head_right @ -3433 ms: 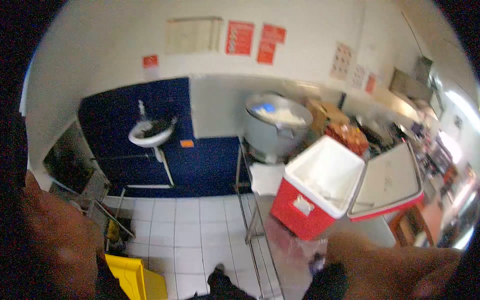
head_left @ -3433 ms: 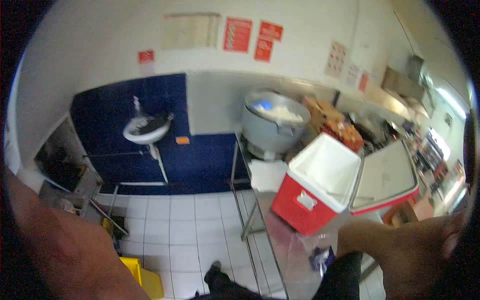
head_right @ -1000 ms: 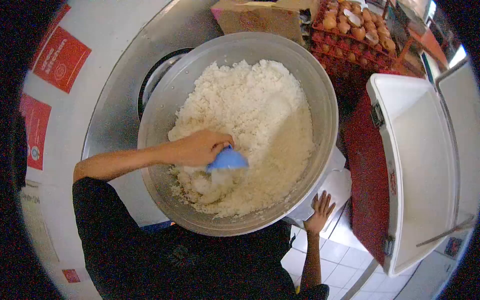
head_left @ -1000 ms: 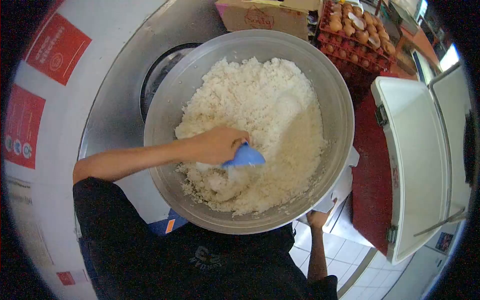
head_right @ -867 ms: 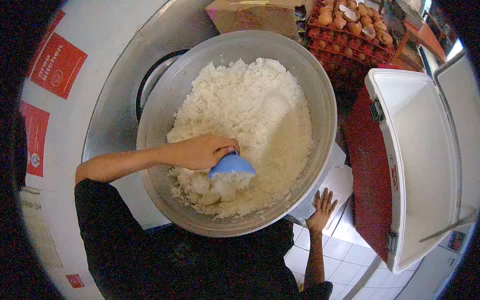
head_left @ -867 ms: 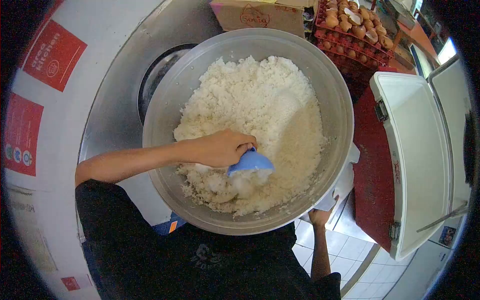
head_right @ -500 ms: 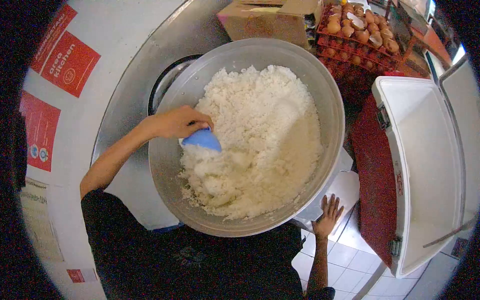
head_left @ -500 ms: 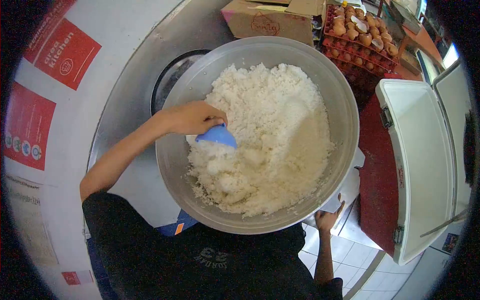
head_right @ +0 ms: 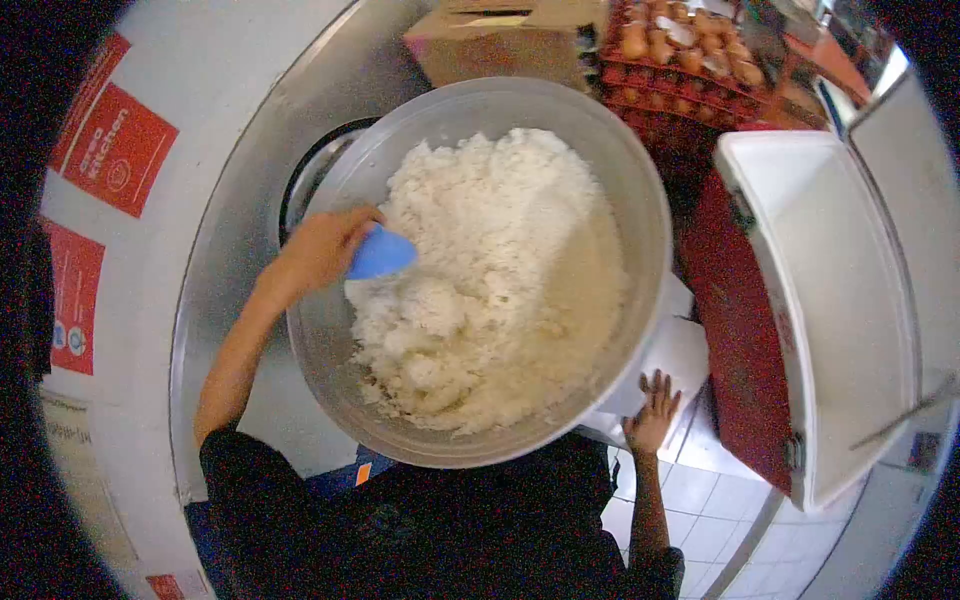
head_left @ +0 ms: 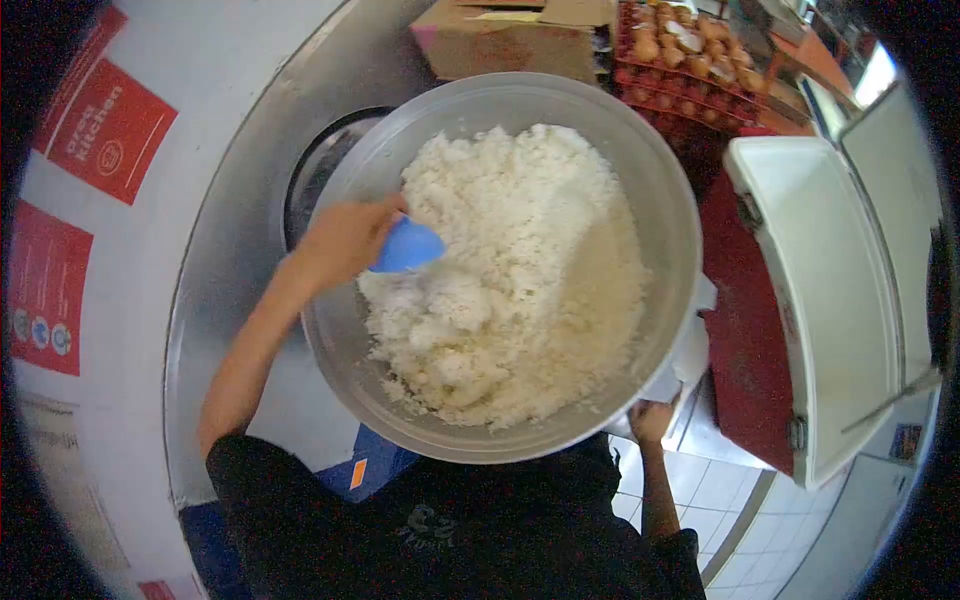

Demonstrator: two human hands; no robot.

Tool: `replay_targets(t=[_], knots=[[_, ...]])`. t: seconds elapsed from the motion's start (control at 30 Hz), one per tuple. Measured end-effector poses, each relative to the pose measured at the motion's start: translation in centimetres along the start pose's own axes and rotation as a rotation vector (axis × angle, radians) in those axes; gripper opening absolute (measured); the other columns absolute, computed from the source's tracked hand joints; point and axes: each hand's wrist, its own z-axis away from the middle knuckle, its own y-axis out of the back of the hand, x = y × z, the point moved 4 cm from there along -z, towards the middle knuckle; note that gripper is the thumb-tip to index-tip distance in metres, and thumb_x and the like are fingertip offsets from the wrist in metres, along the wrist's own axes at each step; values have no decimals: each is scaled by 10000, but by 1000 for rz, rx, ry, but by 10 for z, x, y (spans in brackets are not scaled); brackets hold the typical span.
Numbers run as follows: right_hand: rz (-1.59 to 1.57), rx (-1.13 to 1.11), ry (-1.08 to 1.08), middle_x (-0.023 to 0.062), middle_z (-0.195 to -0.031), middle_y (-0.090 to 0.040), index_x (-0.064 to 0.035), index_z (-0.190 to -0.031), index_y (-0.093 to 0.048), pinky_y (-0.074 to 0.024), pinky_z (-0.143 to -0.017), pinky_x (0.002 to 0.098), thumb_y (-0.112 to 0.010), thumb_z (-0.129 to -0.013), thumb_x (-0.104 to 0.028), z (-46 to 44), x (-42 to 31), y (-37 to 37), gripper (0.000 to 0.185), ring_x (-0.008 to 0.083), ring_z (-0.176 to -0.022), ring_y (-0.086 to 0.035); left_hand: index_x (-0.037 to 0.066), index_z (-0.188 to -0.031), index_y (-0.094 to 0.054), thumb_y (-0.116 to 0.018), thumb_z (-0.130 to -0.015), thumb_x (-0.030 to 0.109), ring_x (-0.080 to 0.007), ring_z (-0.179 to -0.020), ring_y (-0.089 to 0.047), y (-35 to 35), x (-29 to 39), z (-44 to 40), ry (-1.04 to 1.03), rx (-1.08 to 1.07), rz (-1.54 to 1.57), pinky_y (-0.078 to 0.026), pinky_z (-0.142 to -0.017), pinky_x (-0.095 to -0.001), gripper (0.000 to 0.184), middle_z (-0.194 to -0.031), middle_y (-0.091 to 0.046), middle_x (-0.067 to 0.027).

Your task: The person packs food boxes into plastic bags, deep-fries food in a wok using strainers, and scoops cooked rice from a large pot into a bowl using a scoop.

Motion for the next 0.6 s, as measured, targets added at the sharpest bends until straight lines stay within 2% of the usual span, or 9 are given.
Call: replay_targets(t=[0.07,0.2,0.27,0.37,0.4,0.43,0.5,0.57,0.6], knots=[[-46,162,30,138,-1501,-358,-123,-1364,-496,-89,-1161,564,-543,-844,-252,-7,-20,24,538,352,-1414,-264,124,-1140,-593,-489,-958,234,-393,-769,-639,17,-3,1,145,75,-8,-494,-729,-486,236,-829,-660,-174],[-231,240,-31,166,-1429,-435,-84,-1259,-559,-206,-1127,537,-532,-880,-214,1,-19,42,402,369,-1338,-369,66,-1218,-586,-532,-940,197,-349,-1001,-626,0,-15,3,34,26,5,-477,-895,-431,312,-1048,-658,-187],[-432,399,-162,212,-1183,-596,-18,-1031,-635,-424,-967,447,-571,-877,-128,25,-24,75,201,377,-1092,-562,69,-1212,-594,-543,-933,189,-340,-1016,-624,30,55,24,-58,224,-51,-472,-906,-427,308,-1071,-659,-176],[-747,296,-465,190,-909,-662,-5,-940,-640,-507,-746,396,-573,-901,-145,99,9,86,160,343,-835,-657,62,-1204,-605,-573,-914,182,-311,-1051,-619,60,202,75,-280,454,242,-459,-933,-405,315,-1123,-652,-152],[-733,523,-383,170,-832,-669,-5,-904,-638,-505,-711,373,-572,-914,-148,128,15,100,158,314,-770,-667,53,-1205,-604,-562,-928,173,-301,-1047,-622,56,252,99,-363,338,381,-460,-933,-393,305,-1135,-647,-153],[-719,481,-558,163,-791,-671,5,-873,-646,-504,-709,360,-582,-915,-169,162,28,107,189,288,-755,-673,45,-1205,-603,-551,-942,164,-291,-1043,-625,43,300,120,-452,211,515,-461,-933,-382,294,-1147,-642,-154],[-738,500,-671,162,-760,-674,10,-845,-658,-506,-702,351,-590,-913,-179,236,64,109,212,275,-750,-679,28,-1223,-586,-569,-929,130,-259,-1037,-625,-1,402,149,-1021,-250,846,-472,-923,-345,311,-1087,-654,-138],[-699,547,-814,138,-758,-687,23,-847,-658,-507,-706,304,-557,-925,-125,305,93,134,196,201,-734,-679,31,-1225,-588,-556,-947,159,-250,-1031,-627,-78,498,166,-960,-994,1074,-479,-904,-346,307,-1087,-659,-122],[-689,642,-871,131,-761,-690,24,-850,-659,-507,-706,302,-562,-925,-125,341,108,142,193,190,-730,-678,31,-1219,-589,-562,-943,193,-273,-1042,-626,-132,533,163,-849,-1097,1073,-482,-902,-372,321,-1105,-656,-136]])
